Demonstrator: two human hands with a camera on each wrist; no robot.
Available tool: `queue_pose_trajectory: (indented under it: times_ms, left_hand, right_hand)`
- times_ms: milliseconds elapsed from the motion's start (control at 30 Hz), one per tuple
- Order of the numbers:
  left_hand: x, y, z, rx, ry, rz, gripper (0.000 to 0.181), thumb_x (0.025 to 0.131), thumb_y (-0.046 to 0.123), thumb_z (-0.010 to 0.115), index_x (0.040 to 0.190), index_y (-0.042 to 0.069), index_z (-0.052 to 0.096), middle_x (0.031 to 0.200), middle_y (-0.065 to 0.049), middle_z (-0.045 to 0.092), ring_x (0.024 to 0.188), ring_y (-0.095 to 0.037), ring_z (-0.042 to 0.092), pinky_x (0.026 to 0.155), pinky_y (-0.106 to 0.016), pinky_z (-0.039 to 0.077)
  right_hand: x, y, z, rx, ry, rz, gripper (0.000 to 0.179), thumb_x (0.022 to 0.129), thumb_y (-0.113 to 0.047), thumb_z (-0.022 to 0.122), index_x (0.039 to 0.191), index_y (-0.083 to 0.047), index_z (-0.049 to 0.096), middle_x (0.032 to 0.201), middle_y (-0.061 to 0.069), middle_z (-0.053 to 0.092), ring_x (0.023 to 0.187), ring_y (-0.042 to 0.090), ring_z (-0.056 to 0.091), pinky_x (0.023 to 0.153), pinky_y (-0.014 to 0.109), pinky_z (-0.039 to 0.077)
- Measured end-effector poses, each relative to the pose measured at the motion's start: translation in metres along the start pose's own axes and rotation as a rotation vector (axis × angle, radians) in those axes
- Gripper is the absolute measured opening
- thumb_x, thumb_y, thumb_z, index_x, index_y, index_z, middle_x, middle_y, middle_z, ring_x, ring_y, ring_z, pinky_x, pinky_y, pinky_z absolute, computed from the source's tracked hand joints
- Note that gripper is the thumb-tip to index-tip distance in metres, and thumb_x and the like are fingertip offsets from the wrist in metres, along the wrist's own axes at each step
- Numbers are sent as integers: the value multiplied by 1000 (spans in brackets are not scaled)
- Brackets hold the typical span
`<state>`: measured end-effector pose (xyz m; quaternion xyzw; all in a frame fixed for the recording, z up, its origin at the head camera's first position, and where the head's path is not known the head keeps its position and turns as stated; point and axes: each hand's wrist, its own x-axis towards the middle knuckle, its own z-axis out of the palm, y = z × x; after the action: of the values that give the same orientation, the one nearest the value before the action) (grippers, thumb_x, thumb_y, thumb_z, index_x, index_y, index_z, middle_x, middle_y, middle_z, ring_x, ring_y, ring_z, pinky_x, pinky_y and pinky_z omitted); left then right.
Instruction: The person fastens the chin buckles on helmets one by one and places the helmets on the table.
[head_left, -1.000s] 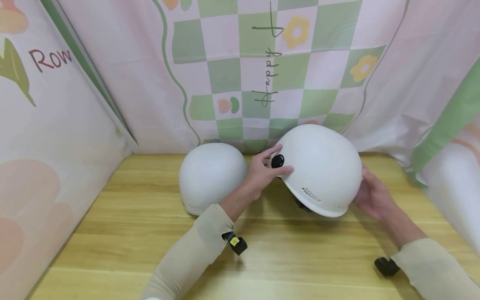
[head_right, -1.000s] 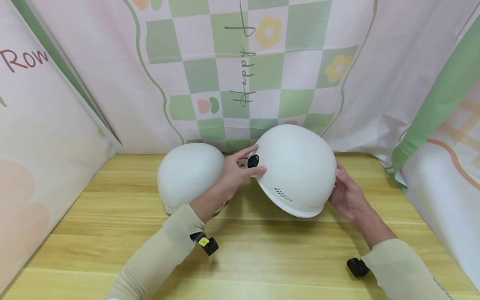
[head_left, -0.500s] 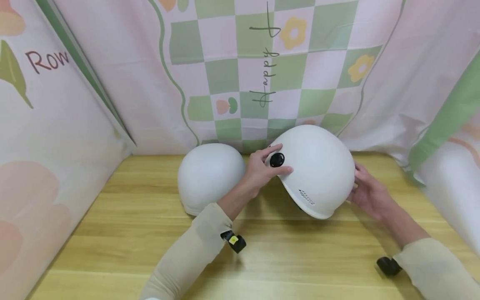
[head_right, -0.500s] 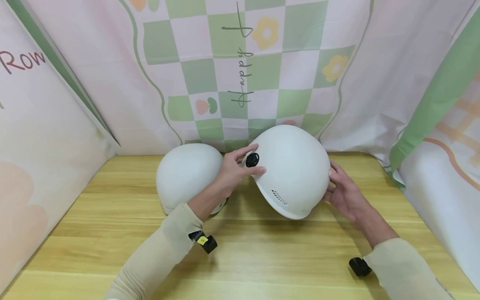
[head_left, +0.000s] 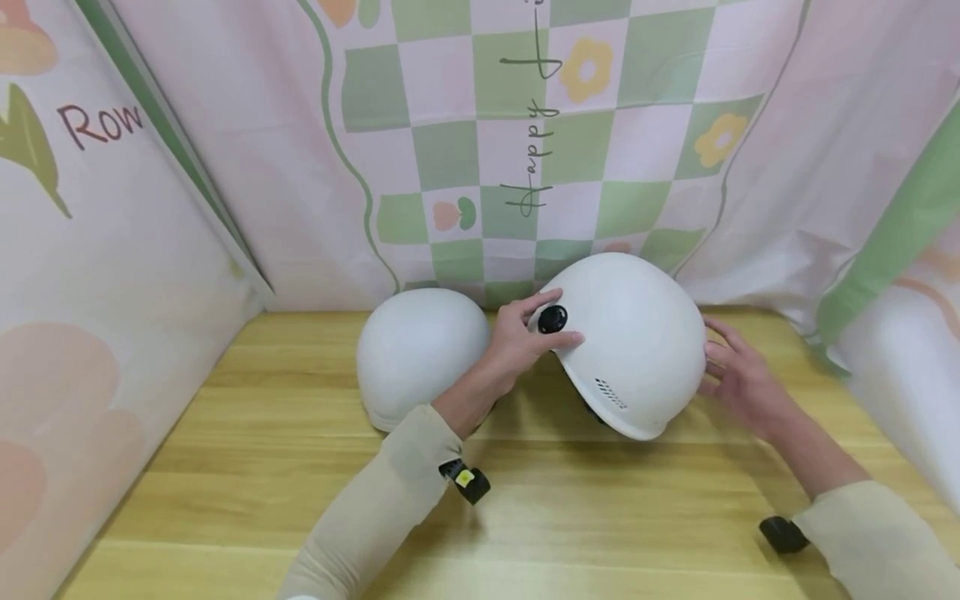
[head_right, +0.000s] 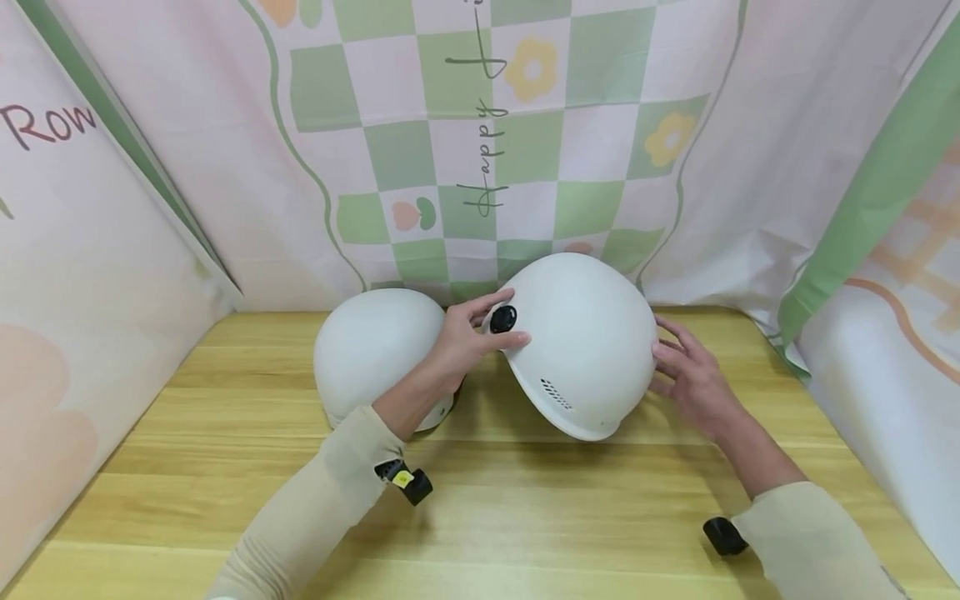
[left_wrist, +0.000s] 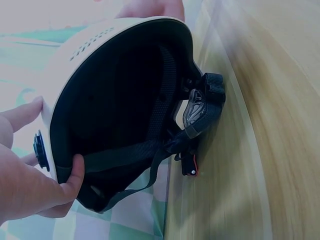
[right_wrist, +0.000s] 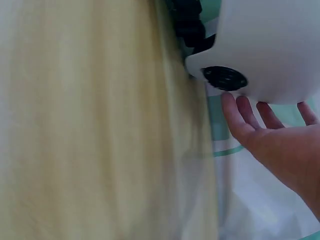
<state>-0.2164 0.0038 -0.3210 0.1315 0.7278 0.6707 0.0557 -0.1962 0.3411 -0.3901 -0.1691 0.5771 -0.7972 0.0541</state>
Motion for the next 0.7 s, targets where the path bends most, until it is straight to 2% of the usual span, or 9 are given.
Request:
queue_pose_trajectory:
  times_ms: [100, 233, 367, 467, 533, 600, 700]
  left_hand:
    - [0, 0, -1, -6, 2, 0, 63, 88, 8, 84, 146, 18, 62, 156, -3, 49, 141, -21, 46, 102, -30, 48]
    - [-1, 1, -1, -12, 10, 8, 54, 92, 9, 80, 143, 17, 65, 155, -3, 50, 135, -24, 49, 96, -31, 51]
    - [-2, 1, 0, -5, 13, 16, 48, 96, 10, 76, 142, 16, 66, 158, -5, 47, 143, -26, 45, 89, -27, 49]
    - [-1, 1, 2, -12, 17, 26, 48, 96, 9, 76, 142, 14, 65, 159, -7, 46, 146, -27, 42, 85, -24, 47]
    - [1, 0, 3, -15, 27, 34, 47, 95, 8, 76, 141, 13, 66, 158, -7, 47, 145, -29, 42, 86, -25, 49]
    - [2, -1, 5, -11, 40, 39, 47, 94, 9, 78, 140, 13, 67, 156, -7, 48, 142, -28, 43, 90, -25, 50]
    - [3, 0, 7, -14, 65, 37, 46, 92, 11, 81, 136, 14, 70, 154, -7, 50, 134, -24, 48, 88, -25, 51]
  right_hand:
    - [2, -6, 3, -116, 22, -94, 47, 108, 1, 42, 146, -23, 56, 128, -4, 64, 106, 10, 67, 82, 27, 58]
    - [4, -18, 12, -372, 74, -183, 52, 103, 10, 50, 148, -16, 55, 137, -8, 57, 115, 4, 61, 86, 16, 53]
    - [7, -34, 30, -685, 160, -179, 58, 96, 7, 66, 149, -13, 54, 141, -14, 53, 120, 1, 52, 88, 9, 48]
    - [8, -47, 49, -924, 211, -144, 67, 92, -6, 78, 152, -14, 51, 148, -5, 50, 126, 8, 47, 89, 8, 42]
    - [8, -53, 63, -1042, 230, -157, 74, 86, -13, 86, 152, -13, 52, 152, 5, 49, 131, 18, 46, 88, 12, 39]
    - [9, -56, 76, -1115, 238, -195, 79, 79, -17, 91, 149, -12, 55, 153, 14, 48, 132, 29, 45, 87, 16, 36]
    - [9, -59, 92, -1170, 240, -282, 82, 69, -16, 96, 143, -10, 60, 151, 19, 49, 133, 40, 45, 103, 36, 44]
